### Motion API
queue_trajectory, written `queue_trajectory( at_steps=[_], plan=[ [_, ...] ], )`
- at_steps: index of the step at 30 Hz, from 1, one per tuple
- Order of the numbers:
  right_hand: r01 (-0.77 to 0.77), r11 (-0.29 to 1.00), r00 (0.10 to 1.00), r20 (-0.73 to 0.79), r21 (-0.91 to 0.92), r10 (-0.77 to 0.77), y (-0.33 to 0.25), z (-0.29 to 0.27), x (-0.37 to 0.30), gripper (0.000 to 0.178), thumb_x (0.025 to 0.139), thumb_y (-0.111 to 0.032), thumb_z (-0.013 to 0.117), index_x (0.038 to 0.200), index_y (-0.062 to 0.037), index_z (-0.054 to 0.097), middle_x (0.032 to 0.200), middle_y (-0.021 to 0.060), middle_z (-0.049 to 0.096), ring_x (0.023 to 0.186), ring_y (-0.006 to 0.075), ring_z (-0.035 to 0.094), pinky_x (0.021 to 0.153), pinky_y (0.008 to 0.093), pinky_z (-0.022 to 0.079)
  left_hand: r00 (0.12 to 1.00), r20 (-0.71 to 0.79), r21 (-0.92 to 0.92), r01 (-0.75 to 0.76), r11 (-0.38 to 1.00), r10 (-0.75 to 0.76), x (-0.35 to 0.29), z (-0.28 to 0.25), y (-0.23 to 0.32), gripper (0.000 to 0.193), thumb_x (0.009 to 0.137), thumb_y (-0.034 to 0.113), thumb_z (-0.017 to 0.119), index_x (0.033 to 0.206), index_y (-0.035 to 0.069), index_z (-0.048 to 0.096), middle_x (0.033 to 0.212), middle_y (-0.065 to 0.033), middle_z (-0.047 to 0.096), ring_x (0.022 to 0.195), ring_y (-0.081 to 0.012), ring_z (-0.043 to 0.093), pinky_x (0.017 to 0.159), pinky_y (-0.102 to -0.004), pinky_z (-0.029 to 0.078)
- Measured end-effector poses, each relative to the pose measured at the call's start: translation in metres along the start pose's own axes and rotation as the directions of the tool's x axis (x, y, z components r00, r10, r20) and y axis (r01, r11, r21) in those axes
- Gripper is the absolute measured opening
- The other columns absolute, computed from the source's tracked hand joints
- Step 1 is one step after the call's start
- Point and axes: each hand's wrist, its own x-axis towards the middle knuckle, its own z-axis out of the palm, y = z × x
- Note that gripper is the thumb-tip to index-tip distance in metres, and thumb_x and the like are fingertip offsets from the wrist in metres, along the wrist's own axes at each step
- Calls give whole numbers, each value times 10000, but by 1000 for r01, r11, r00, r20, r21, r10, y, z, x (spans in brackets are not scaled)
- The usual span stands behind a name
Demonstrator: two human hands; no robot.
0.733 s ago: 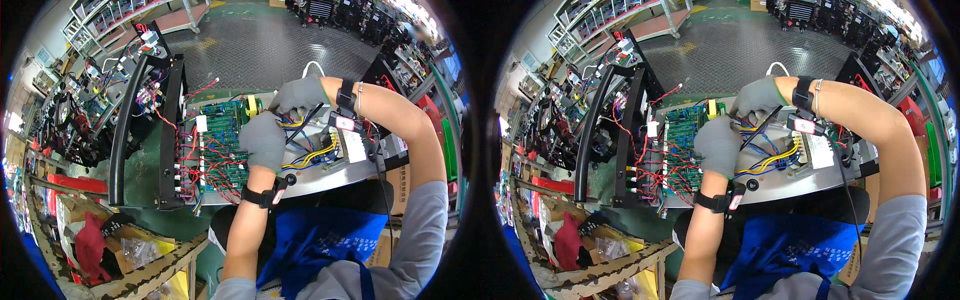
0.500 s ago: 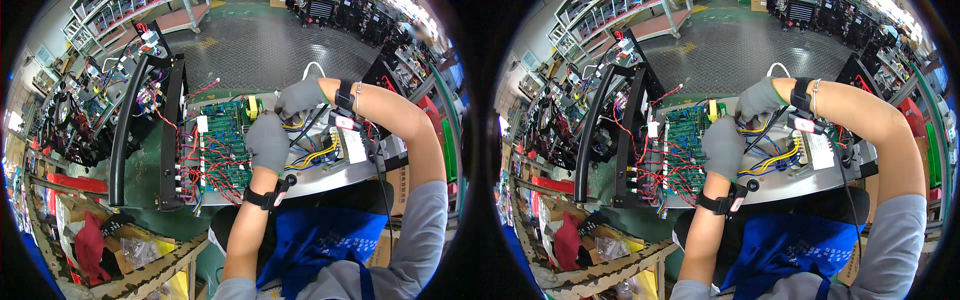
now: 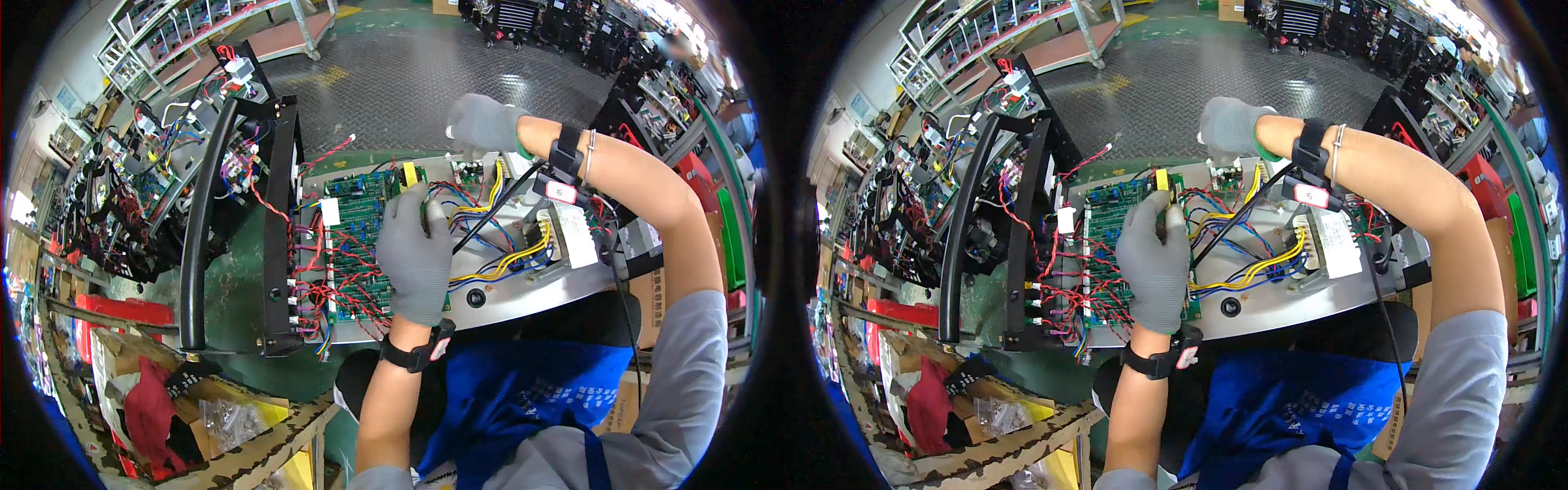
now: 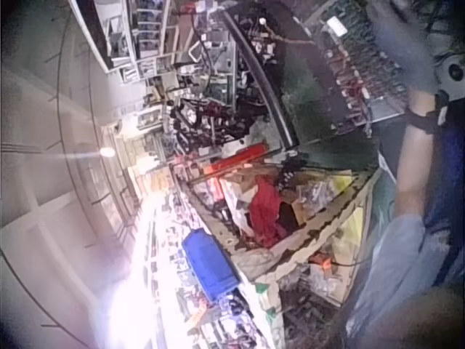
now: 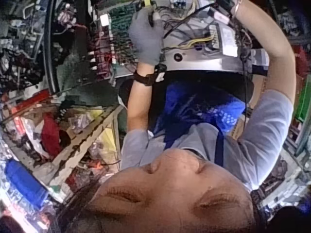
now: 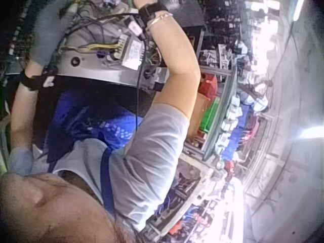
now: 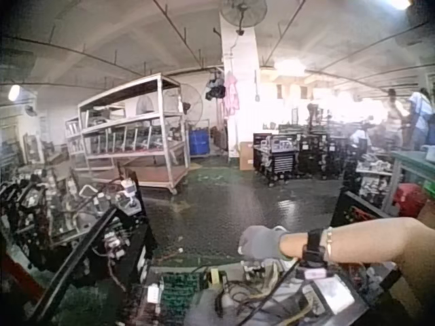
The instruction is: Connecting wires and assembling components on a circuit board within a large power unit housing.
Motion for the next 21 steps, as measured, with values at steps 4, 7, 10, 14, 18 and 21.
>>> queue_trajectory(
  at_steps=[4, 7, 10, 14, 18, 21],
  plan=[
    [101, 842, 968, 249, -530, 41, -20, 0, 5, 286, 784, -160, 588, 1042, -66, 670, 887, 116, 693, 840, 313, 667, 754, 390, 538, 995, -62, 8, -84, 996, 85, 2, -5, -1, 176, 852, 69, 618, 1001, -22, 640, 838, -104, 627, 651, -151, 586, 601, -302, 487],
    [103, 938, 964, 264, -331, -13, -41, 13, -14, 328, 765, -200, 590, 1064, -106, 685, 926, 137, 689, 904, 347, 649, 817, 420, 513, 949, -94, -412, 240, 879, -302, 4, -15, 2, 183, 883, 54, 577, 1041, -16, 637, 863, -76, 637, 699, -119, 580, 612, -244, 463],
    [37, 884, 910, 381, -465, 162, -56, 12, -9, 306, 767, -213, 587, 1019, -89, 708, 991, 172, 669, 931, 330, 643, 815, 412, 511, 930, -47, -490, 297, 819, -366, 9, -29, 2, 229, 882, 33, 534, 1087, -12, 626, 950, -80, 647, 742, -104, 606, 604, -224, 476],
    [75, 809, 969, 235, -583, 79, -38, 8, 3, 296, 769, -230, 595, 994, -78, 714, 983, 151, 677, 901, 321, 643, 771, 409, 515, 996, 88, -138, 10, 990, 2, -1, -19, -22, 288, 857, 52, 545, 1131, -30, 583, 1107, -159, 636, 889, -237, 657, 701, -348, 532],
    [424, 579, 905, 344, -696, -249, -36, 12, 10, 259, 722, -253, 668, 895, -63, 703, 889, 135, 687, 823, 317, 660, 674, 416, 522, 884, 447, 320, -20, 947, -133, -7, -10, -6, 454, 796, 90, 569, 1243, 58, 495, 1264, -149, 548, 903, -339, 650, 698, -403, 548],
    [-93, 944, 992, -49, 317, 114, -39, 15, 1, 226, 719, -255, 691, 849, -71, 691, 802, 91, 681, 716, 233, 656, 569, 367, 500, 834, 535, 363, -82, 928, -135, -6, -7, -7, 513, 780, 88, 578, 1281, 87, 465, 1274, -137, 542, 834, -326, 664, 663, -410, 545]
  ],
)
